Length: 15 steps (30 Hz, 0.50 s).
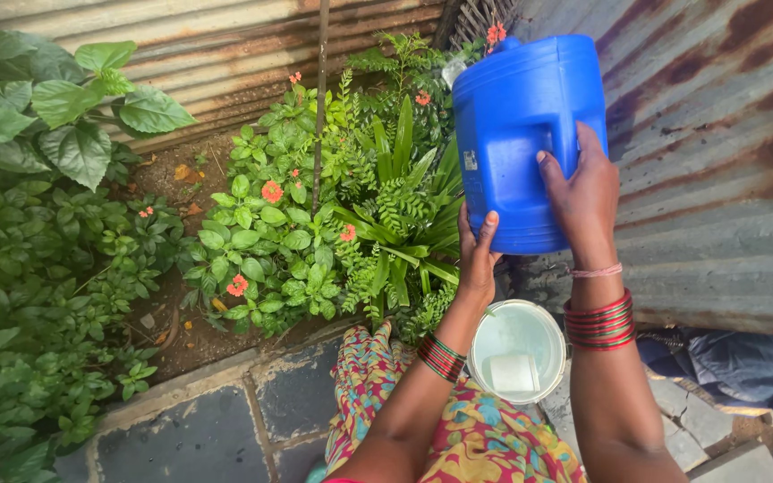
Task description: The person waters several plants in a garden area by hand using a blue watering jug filled from a white bucket.
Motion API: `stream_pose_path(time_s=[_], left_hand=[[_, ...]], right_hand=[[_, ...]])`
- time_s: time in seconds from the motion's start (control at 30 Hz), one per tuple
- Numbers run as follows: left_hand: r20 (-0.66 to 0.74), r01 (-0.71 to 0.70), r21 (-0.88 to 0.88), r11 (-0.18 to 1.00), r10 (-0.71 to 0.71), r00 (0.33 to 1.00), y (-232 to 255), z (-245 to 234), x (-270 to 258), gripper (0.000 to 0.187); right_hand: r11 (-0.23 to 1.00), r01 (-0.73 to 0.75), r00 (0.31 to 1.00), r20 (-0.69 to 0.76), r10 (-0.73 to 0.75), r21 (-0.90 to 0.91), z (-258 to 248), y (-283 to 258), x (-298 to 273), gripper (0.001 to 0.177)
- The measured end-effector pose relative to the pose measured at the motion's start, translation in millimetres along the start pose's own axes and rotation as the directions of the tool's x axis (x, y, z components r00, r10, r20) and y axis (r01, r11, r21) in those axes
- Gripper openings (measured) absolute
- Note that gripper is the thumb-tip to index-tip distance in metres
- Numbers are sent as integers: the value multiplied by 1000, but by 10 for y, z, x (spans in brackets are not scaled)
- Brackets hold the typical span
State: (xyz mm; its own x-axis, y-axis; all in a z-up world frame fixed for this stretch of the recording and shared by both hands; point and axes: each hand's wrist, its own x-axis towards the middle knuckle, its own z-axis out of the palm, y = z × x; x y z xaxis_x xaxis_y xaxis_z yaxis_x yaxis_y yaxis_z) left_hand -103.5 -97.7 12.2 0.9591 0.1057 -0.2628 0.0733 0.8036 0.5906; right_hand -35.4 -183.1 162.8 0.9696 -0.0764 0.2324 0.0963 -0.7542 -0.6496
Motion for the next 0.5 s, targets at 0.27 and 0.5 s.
stream_pose_path(time_s=[0.27, 0.5], left_hand=[[52, -6, -22, 1000, 7, 999, 290, 0, -102, 97], [52, -16, 62, 998, 12, 999, 701, -163, -232, 104]], right_hand=[[981, 191, 980, -48, -192, -7, -26, -307, -88, 48], [975, 198, 980, -47, -194, 106, 124, -584, -205, 45]])
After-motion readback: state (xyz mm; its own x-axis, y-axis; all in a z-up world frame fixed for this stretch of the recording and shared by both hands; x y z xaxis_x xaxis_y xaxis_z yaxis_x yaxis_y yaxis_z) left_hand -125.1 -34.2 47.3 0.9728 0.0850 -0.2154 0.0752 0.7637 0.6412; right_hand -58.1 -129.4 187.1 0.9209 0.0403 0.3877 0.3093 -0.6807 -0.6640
